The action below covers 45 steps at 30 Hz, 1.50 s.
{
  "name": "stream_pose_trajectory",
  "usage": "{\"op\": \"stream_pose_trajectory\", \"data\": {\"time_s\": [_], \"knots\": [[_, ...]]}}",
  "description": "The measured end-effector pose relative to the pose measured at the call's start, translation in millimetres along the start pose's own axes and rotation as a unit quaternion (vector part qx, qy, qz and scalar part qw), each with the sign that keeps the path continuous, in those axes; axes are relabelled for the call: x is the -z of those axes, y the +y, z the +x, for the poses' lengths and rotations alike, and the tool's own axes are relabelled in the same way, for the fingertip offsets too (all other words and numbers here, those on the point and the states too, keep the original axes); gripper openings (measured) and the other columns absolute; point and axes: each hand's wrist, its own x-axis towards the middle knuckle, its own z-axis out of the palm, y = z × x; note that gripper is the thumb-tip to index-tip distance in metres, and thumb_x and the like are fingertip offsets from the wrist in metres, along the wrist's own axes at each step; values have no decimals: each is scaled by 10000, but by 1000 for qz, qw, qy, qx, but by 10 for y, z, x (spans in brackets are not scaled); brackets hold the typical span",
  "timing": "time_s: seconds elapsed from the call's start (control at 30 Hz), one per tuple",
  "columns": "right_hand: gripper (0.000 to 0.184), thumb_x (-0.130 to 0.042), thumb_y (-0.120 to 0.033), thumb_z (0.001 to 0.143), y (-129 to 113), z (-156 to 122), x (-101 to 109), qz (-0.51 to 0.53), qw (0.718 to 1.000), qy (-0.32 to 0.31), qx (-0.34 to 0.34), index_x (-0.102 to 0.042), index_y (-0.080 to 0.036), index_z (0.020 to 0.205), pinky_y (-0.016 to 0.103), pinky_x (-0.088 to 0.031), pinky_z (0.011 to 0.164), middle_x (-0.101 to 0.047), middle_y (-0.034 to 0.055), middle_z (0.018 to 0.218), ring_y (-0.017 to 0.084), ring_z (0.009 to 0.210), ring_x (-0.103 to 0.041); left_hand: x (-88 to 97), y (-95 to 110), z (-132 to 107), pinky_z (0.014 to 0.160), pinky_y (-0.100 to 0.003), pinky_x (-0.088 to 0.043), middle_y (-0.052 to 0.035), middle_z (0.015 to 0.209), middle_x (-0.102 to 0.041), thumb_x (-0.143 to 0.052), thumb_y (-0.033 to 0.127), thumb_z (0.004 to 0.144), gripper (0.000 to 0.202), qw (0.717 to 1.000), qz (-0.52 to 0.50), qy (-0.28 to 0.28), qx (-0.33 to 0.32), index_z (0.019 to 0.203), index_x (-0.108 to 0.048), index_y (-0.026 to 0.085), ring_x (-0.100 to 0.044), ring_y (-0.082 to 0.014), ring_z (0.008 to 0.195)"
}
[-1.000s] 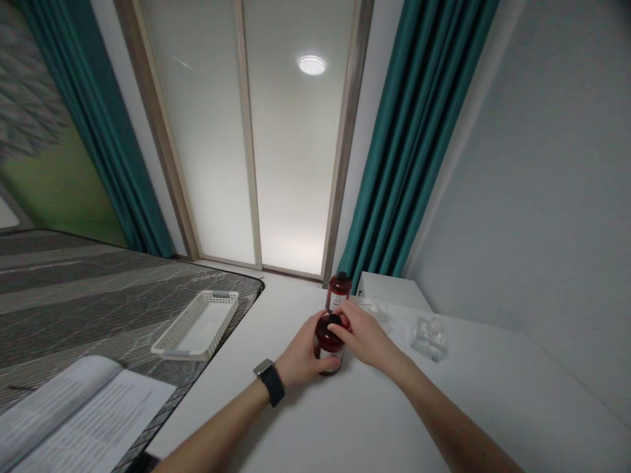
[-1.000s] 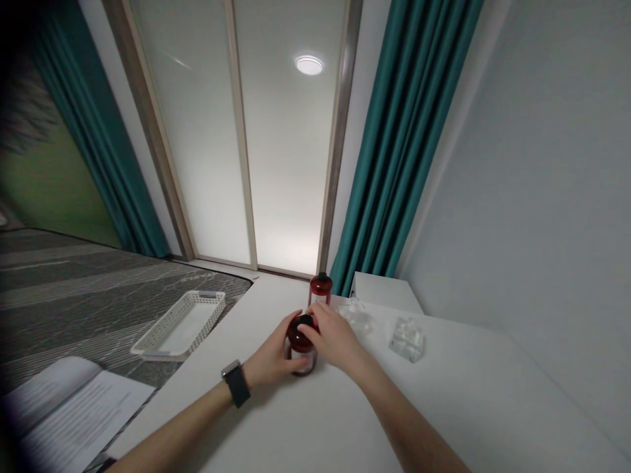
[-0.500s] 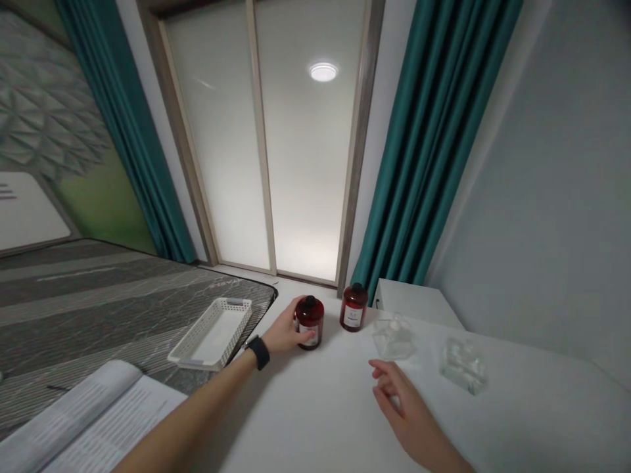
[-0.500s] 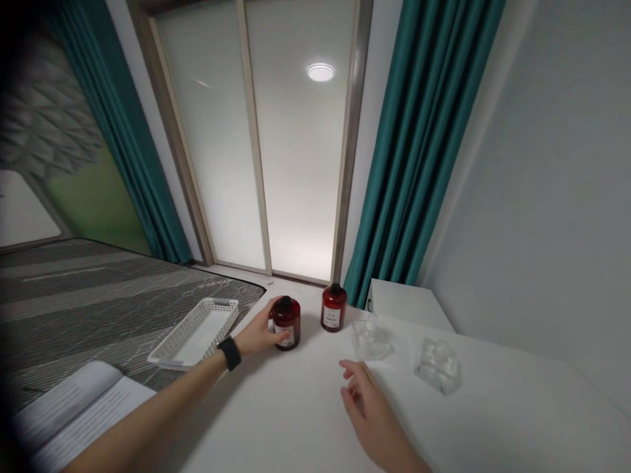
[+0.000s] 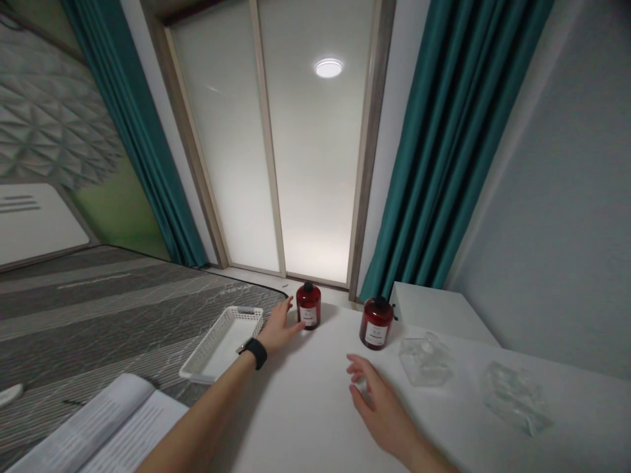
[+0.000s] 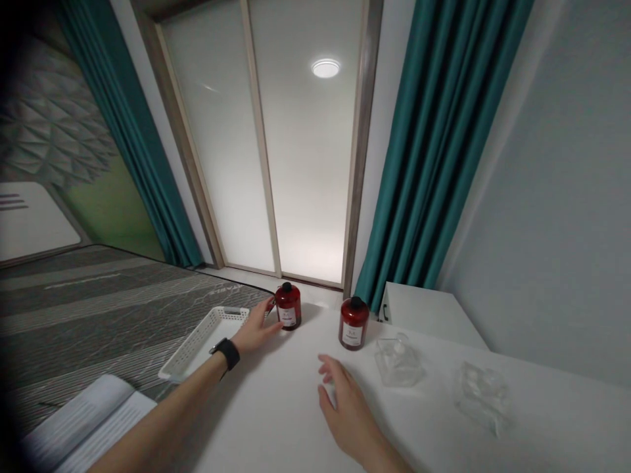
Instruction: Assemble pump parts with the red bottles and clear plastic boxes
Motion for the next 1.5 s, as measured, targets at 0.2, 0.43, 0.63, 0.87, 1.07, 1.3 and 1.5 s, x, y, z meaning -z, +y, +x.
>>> {"op": "stream_pose_trajectory", "data": {"time_s": [0.2, 0.43, 0.63, 0.87, 1.07, 1.3, 1.5], "knots": [[803, -625, -272, 827, -130, 1217, -508, -54, 997, 41, -35, -197, -187, 1502, 423, -503, 932, -659, 132, 1227, 268, 1049, -656, -71, -48, -86, 1050, -440, -404, -175, 1251, -598, -584, 238, 841, 469, 995, 79, 10, 60, 1289, -556, 105, -534, -318, 1215], [1033, -795, -335, 698, -91, 1724, -776, -118, 990, 26, -74, -188, -174, 1517, 400, -431, 945, -675, 156, 1230, 341, 1167, -610, -116, -51, -92, 997, -458, -399, -166, 1241, -593, -554, 240, 871, 384, 980, 157, 43, 116, 1244, -579, 149, -524, -332, 1200], [961, -756, -385, 746, -56, 2001, -851, -156, 984, 9, -86, -211, -161, 1505, 423, -372, 960, -651, 185, 1260, 364, 1202, -570, -70, 30, -190, 1059, -474, -323, -122, 1279, -567, -529, 249, 896, 345, 978, 186, 52, 84, 1235, -579, 207, -474, -317, 1242], [937, -787, -308, 697, 43, 2060, -763, -178, 981, -46, -63, -278, -199, 1477, 405, -356, 956, -662, 140, 1231, 344, 1194, -552, -62, -20, -178, 987, -447, -414, -128, 1272, -571, -529, 236, 905, 317, 979, 179, 23, 95, 1207, -621, 209, -525, -309, 1195], [779, -751, -306, 755, 38, 2124, -697, -183, 979, -77, -48, -361, -208, 1421, 389, -342, 958, -652, 116, 1241, 320, 1205, -530, -104, -23, -167, 1024, -484, -404, -143, 1387, -510, -522, 308, 934, 390, 981, 174, -16, 87, 1314, -576, 240, -462, -332, 1290], [696, -763, -314, 733, 46, 2250, -649, -186, 974, -126, -25, -449, -194, 1343, 384, -351, 921, -702, 86, 1097, 318, 1146, -534, -151, -66, -144, 1049, -508, -383, -151, 1430, -476, -500, 356, 942, 463, 979, 174, -29, 104, 1392, -511, 244, -438, -349, 1320], [677, -744, -287, 734, 102, 2253, -696, -178, 978, -110, -12, -455, -184, 1338, 377, -367, 909, -689, 103, 1141, 323, 1133, -542, -148, -47, -143, 1055, -498, -383, -145, 1454, -462, -497, 377, 946, 479, 975, 185, -33, 115, 1410, -496, 256, -436, -339, 1331]]}}
